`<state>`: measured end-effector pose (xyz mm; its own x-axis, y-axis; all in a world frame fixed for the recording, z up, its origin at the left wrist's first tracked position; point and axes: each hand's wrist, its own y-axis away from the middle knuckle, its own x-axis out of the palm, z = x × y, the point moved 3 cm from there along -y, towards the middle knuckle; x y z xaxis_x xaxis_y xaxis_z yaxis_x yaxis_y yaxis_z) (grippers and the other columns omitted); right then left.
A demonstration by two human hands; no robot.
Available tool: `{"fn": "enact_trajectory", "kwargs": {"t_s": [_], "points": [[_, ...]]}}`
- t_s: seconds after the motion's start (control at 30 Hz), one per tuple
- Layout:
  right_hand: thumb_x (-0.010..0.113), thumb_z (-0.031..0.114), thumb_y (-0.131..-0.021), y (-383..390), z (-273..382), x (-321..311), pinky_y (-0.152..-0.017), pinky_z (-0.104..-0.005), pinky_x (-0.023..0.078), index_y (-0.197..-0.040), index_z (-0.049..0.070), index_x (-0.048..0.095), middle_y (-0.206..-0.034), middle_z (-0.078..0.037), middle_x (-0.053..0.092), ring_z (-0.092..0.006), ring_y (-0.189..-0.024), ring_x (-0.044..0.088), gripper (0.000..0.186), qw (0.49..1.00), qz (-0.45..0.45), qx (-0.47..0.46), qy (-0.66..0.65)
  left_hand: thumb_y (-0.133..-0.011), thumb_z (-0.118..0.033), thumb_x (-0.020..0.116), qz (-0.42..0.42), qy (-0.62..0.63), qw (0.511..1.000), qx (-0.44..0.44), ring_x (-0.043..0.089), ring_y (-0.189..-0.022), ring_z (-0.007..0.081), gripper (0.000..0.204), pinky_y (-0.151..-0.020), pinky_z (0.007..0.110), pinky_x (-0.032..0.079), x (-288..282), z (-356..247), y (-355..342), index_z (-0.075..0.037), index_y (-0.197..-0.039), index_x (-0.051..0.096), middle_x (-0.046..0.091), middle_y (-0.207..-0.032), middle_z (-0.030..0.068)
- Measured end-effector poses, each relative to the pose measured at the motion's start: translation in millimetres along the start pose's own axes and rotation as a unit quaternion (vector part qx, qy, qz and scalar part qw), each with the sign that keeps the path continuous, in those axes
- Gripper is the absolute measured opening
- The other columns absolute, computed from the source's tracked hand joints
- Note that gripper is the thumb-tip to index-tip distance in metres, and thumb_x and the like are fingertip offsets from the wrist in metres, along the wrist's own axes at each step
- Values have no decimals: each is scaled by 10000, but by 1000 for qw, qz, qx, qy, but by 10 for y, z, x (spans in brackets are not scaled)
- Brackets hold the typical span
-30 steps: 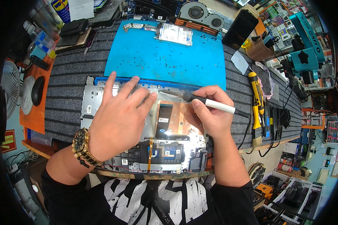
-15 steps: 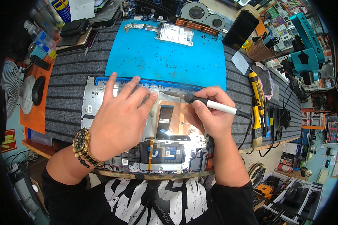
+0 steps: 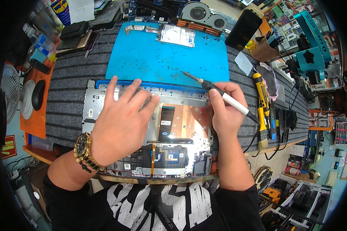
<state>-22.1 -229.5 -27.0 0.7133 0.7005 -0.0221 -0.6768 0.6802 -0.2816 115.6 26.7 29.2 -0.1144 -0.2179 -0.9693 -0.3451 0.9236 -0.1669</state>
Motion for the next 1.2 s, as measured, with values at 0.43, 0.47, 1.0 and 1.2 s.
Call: {"fn": "enact_trajectory", "kwargs": {"t_s": [0.43,0.47,1.0,1.2], "points": [[820,73,-1060,-62,-17,78,-657,-221,519,-1246,-38,765,-959,-63,819,-52,-736,667,223,996,-11,52,73,-998,-102,673,13,-7,1000,-3,585,-1502,417,452,-1290,766,311,3,1,3,-18,-1433,768,710,-1353,148],[818,75,-1061,-64,-14,76,-657,-221,518,-1246,-39,766,-961,-65,820,-52,-736,667,223,995,-10,52,79,-998,-102,673,13,-7,1000,-3,585,-1502,417,452,-1290,766,311,2,2,3,-18,-1433,768,710,-1353,148],[775,5,-1044,4,-41,15,-667,-252,571,-1219,-42,722,-948,-96,796,-99,-738,695,189,998,24,40,-46,-997,-99,651,14,0,1000,-4,578,-1508,416,462,-1293,768,302,2,3,7,-17,-1437,766,708,-1364,150],[796,-10,-1009,37,-36,-2,-670,-255,576,-1176,-62,724,-927,-83,784,-96,-746,703,190,992,106,48,-44,-990,-96,647,9,-1,1000,-4,580,-1506,413,467,-1292,766,307,1,5,8,-8,-1432,771,712,-1373,157]]}}
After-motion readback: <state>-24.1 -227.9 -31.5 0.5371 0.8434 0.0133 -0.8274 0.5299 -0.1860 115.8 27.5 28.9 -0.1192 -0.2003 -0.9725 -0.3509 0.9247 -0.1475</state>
